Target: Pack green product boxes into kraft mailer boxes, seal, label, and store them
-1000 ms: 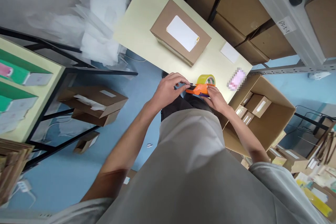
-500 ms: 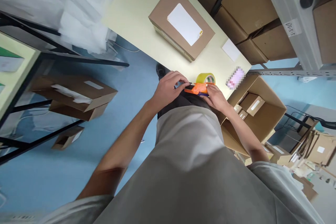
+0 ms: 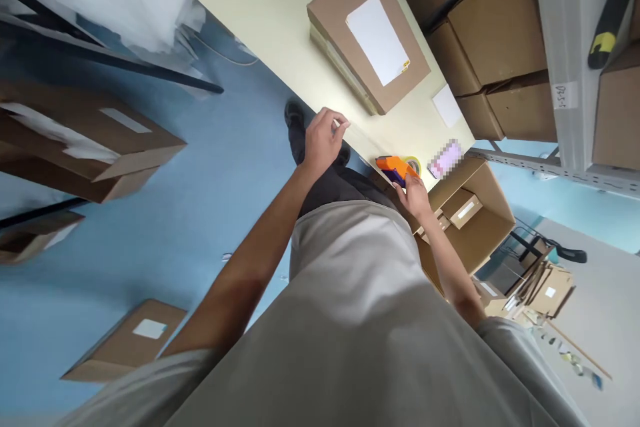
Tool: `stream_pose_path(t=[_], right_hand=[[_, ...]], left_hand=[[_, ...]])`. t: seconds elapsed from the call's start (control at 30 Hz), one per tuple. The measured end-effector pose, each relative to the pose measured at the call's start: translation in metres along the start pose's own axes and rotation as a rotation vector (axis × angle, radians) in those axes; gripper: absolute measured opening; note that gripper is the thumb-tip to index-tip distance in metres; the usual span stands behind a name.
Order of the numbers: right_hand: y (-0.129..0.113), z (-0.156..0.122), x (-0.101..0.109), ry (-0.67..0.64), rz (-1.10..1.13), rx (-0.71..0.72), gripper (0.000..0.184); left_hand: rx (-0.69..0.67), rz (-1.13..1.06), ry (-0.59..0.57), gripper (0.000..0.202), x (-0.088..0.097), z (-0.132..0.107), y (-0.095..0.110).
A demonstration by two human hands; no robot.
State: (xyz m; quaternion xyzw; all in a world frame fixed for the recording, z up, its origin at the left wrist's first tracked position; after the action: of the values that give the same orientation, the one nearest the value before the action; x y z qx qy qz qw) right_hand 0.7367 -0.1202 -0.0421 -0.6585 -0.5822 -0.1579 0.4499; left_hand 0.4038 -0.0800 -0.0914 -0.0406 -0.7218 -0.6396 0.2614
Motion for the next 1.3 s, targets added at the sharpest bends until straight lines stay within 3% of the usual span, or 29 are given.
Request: stream_pose_path(t=[0.17, 0.3, 0.47, 0.73, 1.0, 1.2, 1.3], right_hand=[[-0.012, 0.032, -0.011, 0.148, -0.098, -0.135, 0.043], [-0.013, 0.052, -0.017, 0.224, -0.128, -0.153, 0.045], [-0.014, 0.062, -0.023, 0.310, -0.243, -0.101, 0.046], [-0.012, 0.074, -0.026, 0.304, -0.332, -0.108, 0.039], [-0.015, 0.075, -0.030, 0.321, -0.318, -0.119, 0.038], [-0.019, 0.072, -0.039, 0.307, -0.286, -0.109, 0.044], [-0.023, 0.070, -0.042, 0.299, -0.263, -0.095, 0.050]], left_hand=[[0.043, -0.104, 0.090, 0.037, -0.028, 0.032, -0.019], [0.067, -0.156, 0.154, 0.047, -0.042, 0.042, -0.031], [0.100, -0.210, 0.199, 0.058, -0.046, 0.050, -0.036], [0.207, -0.388, 0.226, 0.048, -0.052, 0.066, -0.040], [0.105, -0.316, 0.236, 0.048, -0.064, 0.073, -0.035], [0.275, -0.436, 0.349, 0.023, -0.078, 0.074, -0.052], [0.417, -0.506, 0.408, 0.025, -0.088, 0.069, -0.061]])
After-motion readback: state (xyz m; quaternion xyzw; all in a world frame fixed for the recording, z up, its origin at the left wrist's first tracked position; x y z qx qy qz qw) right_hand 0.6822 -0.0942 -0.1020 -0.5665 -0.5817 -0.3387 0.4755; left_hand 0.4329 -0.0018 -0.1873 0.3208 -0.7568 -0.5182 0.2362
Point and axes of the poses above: each hand's wrist, its own z-axis towards the middle knuckle, its own x-axis out of the back of the hand, y = z × x, the point moved 7 cm from there along z, towards the middle knuckle, and after that the axes turned 10 degrees about z, right-handed, at the moved point
